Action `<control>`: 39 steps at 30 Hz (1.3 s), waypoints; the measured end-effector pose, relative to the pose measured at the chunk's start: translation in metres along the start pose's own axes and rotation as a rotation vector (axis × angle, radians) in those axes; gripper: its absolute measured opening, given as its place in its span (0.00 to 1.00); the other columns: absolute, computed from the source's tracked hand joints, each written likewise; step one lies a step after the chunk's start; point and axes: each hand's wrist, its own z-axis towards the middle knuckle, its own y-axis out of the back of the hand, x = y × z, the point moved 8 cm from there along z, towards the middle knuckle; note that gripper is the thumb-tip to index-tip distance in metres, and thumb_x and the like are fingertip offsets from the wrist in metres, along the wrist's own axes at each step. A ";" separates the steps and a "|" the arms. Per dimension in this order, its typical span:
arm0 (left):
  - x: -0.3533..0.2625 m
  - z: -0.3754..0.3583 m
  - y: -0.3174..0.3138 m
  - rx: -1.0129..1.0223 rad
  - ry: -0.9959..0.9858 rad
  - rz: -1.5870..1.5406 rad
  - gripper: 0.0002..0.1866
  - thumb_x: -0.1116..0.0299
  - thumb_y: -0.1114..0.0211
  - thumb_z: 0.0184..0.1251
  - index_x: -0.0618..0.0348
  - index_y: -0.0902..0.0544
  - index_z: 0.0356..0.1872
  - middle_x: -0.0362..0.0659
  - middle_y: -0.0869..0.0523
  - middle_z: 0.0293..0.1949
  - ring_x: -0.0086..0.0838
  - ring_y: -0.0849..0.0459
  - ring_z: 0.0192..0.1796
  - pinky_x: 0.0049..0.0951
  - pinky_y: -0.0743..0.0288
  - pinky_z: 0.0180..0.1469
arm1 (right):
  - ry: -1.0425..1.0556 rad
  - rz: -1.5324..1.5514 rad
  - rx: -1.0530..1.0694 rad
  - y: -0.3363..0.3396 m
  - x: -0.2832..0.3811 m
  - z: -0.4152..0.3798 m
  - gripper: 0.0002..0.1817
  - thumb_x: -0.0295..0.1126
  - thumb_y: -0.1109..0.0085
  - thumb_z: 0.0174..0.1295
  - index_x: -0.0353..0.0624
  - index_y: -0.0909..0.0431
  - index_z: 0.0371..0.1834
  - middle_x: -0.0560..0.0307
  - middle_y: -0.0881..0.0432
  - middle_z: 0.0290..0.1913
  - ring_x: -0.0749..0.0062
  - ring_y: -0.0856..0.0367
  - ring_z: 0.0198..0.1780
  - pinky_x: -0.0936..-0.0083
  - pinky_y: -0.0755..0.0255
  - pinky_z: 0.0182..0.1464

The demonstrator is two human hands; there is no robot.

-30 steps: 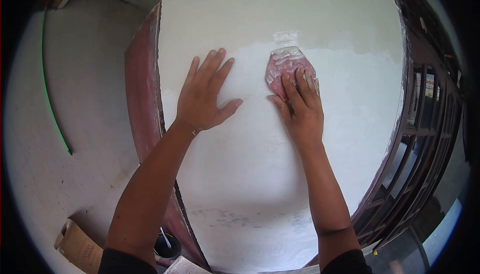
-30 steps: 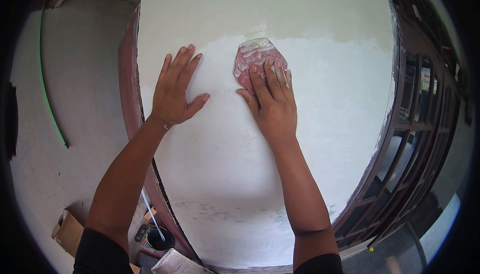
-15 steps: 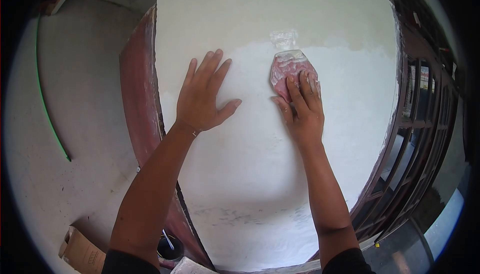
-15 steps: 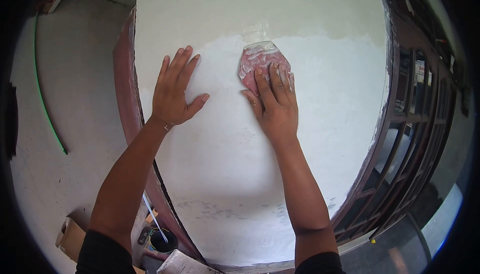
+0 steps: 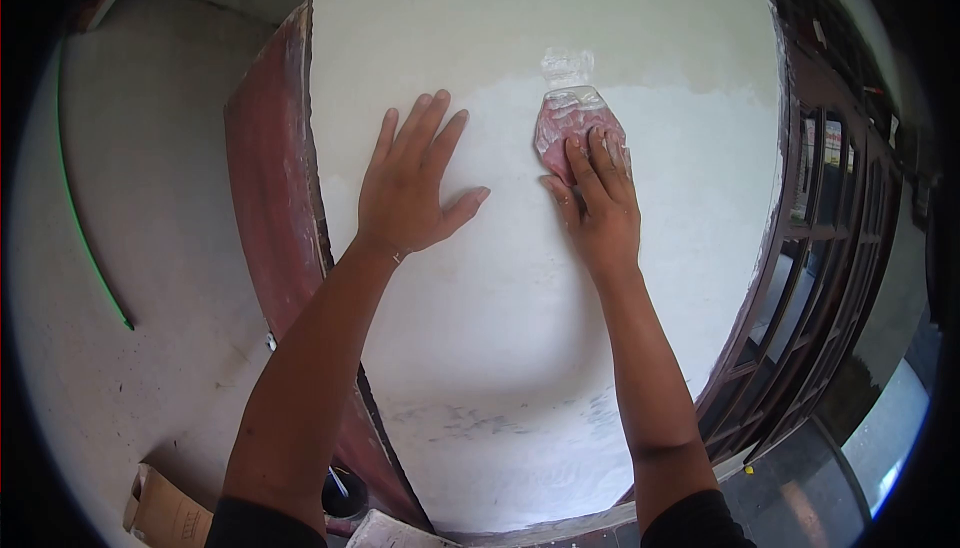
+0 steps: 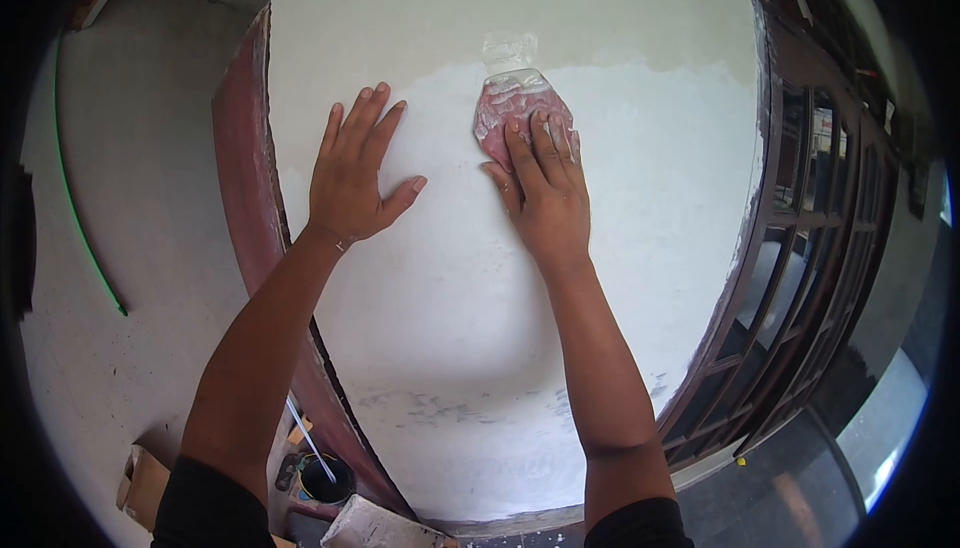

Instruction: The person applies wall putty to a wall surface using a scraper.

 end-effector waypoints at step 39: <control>0.000 -0.001 0.000 -0.034 -0.016 -0.017 0.41 0.48 0.32 0.62 0.59 0.31 0.72 0.52 0.35 0.76 0.47 0.39 0.79 0.54 0.51 0.79 | -0.769 0.582 0.042 -0.012 -0.053 0.064 0.21 0.33 0.37 0.70 0.30 0.25 0.60 0.56 0.13 0.35 0.82 0.23 0.31 0.81 0.30 0.35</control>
